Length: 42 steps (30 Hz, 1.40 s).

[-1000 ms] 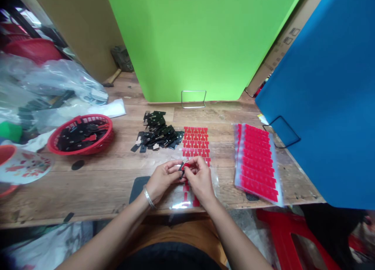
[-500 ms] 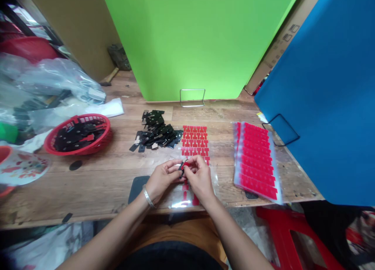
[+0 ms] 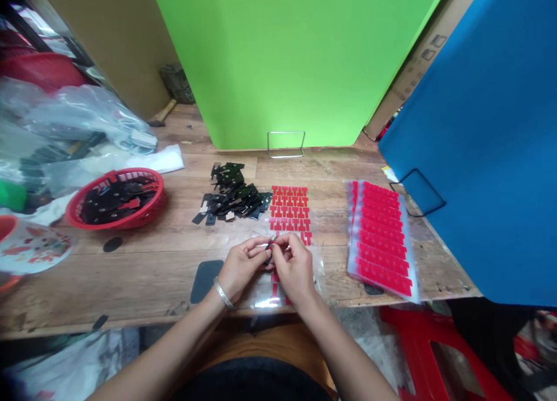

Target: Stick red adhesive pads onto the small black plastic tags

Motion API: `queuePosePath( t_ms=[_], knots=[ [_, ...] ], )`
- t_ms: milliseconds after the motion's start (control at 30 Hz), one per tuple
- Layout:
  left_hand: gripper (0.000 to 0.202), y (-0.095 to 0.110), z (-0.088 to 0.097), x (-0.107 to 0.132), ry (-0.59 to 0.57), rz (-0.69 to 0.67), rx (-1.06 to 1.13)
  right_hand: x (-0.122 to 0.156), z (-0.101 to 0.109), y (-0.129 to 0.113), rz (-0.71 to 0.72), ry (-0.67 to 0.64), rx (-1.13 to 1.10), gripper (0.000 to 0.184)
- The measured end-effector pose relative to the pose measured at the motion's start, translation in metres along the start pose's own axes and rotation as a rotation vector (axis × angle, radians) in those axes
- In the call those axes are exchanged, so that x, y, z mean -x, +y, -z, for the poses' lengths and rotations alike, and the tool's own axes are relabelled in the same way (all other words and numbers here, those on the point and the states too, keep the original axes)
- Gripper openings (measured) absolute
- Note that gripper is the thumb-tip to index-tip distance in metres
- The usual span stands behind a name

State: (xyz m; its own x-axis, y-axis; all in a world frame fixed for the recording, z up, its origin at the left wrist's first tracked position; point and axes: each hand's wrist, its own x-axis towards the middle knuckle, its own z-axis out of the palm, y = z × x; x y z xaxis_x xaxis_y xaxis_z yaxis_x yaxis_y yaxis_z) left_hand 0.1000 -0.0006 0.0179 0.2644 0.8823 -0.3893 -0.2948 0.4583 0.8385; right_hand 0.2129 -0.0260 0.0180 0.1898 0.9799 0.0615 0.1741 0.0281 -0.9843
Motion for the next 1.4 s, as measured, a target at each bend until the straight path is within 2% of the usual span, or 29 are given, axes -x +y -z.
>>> queuePosePath(
  t_ms=[167, 333, 1033, 1267, 1400],
  knots=[
    [0.034, -0.001, -0.001, 0.0, -0.017, -0.015, 0.015, -0.001, 0.003, -0.007, 0.11, 0.1, 0.159, 0.007],
    [0.035, -0.002, 0.0, 0.0, -0.002, 0.004, -0.005, -0.009, 0.007, -0.005, 0.117, 0.122, 0.195, 0.006],
    [0.043, 0.0, 0.001, -0.001, -0.046, 0.037, 0.026, -0.008, 0.006, 0.0, 0.159, 0.106, 0.18, 0.003],
    [0.039, 0.002, 0.0, -0.002, 0.005, 0.018, 0.026, -0.002, 0.003, 0.002, 0.201, -0.007, 0.192, 0.007],
    [0.038, 0.006, -0.001, -0.003, 0.003, 0.017, 0.059, -0.001, 0.001, 0.004, 0.262, 0.005, 0.188, 0.009]
  ],
)
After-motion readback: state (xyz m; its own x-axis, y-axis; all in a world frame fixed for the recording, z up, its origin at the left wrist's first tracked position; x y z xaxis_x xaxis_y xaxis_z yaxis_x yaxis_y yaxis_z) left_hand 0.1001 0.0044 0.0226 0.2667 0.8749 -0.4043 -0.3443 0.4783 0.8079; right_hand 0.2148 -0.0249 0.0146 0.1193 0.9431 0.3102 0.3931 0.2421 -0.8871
